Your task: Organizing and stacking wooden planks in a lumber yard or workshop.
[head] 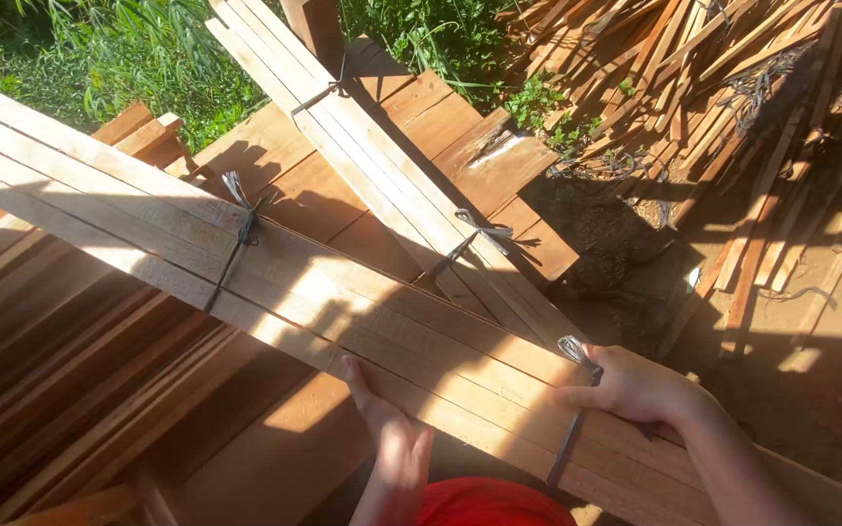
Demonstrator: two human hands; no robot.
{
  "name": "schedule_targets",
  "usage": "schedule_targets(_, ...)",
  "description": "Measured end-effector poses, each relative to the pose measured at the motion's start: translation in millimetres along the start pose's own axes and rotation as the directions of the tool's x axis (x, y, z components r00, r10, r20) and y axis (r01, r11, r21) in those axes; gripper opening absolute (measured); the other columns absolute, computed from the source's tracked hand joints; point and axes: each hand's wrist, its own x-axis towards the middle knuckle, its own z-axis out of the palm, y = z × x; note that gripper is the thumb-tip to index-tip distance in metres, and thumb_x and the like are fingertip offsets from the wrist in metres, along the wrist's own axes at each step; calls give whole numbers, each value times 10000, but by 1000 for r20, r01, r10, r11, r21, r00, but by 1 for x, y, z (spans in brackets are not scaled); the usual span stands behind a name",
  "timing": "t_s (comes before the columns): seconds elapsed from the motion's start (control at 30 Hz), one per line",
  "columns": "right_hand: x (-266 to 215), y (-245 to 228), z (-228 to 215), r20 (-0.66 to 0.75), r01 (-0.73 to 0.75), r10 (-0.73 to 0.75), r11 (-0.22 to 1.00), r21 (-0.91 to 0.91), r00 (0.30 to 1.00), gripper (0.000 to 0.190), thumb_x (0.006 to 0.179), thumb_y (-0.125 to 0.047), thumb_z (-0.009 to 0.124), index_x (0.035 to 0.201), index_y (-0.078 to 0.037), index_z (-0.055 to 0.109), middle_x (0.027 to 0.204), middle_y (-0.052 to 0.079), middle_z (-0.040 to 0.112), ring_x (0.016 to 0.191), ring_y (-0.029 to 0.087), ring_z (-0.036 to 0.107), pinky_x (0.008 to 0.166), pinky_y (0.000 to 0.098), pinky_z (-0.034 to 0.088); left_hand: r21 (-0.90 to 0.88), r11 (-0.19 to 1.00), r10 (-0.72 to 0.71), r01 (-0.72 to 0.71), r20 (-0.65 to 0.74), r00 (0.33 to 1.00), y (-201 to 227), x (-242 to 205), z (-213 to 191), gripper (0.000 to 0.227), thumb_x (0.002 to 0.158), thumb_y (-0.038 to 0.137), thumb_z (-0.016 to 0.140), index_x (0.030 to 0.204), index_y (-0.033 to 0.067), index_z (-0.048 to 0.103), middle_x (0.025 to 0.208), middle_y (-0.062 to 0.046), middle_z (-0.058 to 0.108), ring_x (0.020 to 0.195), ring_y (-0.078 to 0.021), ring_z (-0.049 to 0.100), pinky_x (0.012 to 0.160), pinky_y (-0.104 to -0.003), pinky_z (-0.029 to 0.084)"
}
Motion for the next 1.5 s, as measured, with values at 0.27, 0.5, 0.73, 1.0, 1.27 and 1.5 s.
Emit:
schedule_targets(0.27,79,-66,-56,46,-145,142,986,85,989,898,761,-633,772,1525,-221,545,974,180,704,876,280,701,832,414,563,153,986,75,-64,-66,995,6,166,47,781,931,630,459,1538,139,422,1582,-87,457,1431,-283,435,1144,-464,339)
schedule_targets(0.5,184,-87,-61,-101,-32,59,967,253,993,785,701,-645,795,1243,-89,677,976,63,771,932,163,714,861,332,552,249,965,106,-78,-100,989,47,239,135,848,919,653,372,1604,159,297,1668,4,316,1485,-205,347,1212,-409,243)
schedule_targets(0.73,258,-137,-77,-133,-44,92,945,324,987,749,750,-636,764,1117,13,692,939,194,788,916,291,755,828,408,592,426,883,216,-199,10,976,43,389,118,841,979,630,406,1588,55,326,1645,-102,367,1468,-242,390,1203,-376,275)
schedule_targets(1.0,341,-123,-56,-308,80,9,958,277,951,793,719,-684,745,1169,-31,709,1066,209,769,1053,366,738,876,425,573,591,795,266,-137,-135,955,22,473,109,712,1031,558,425,1330,-66,593,1352,-176,637,1196,-256,604,1020,-379,472)
schedule_targets(1.27,372,-95,-46,-197,-10,70,958,288,978,879,713,-785,715,1097,6,733,1010,241,766,1017,351,765,877,430,590,729,621,385,-287,36,922,19,460,108,593,1024,449,502,1415,6,553,1423,-159,563,1275,-251,551,1061,-373,426)
schedule_targets(1.5,378,-91,-45,-181,-38,90,961,275,979,904,701,-778,725,990,78,709,857,239,768,861,328,794,800,445,628,273,962,8,13,-76,997,40,463,116,651,994,417,558,1459,-35,498,1492,-193,562,1346,-339,565,1125,-467,451)
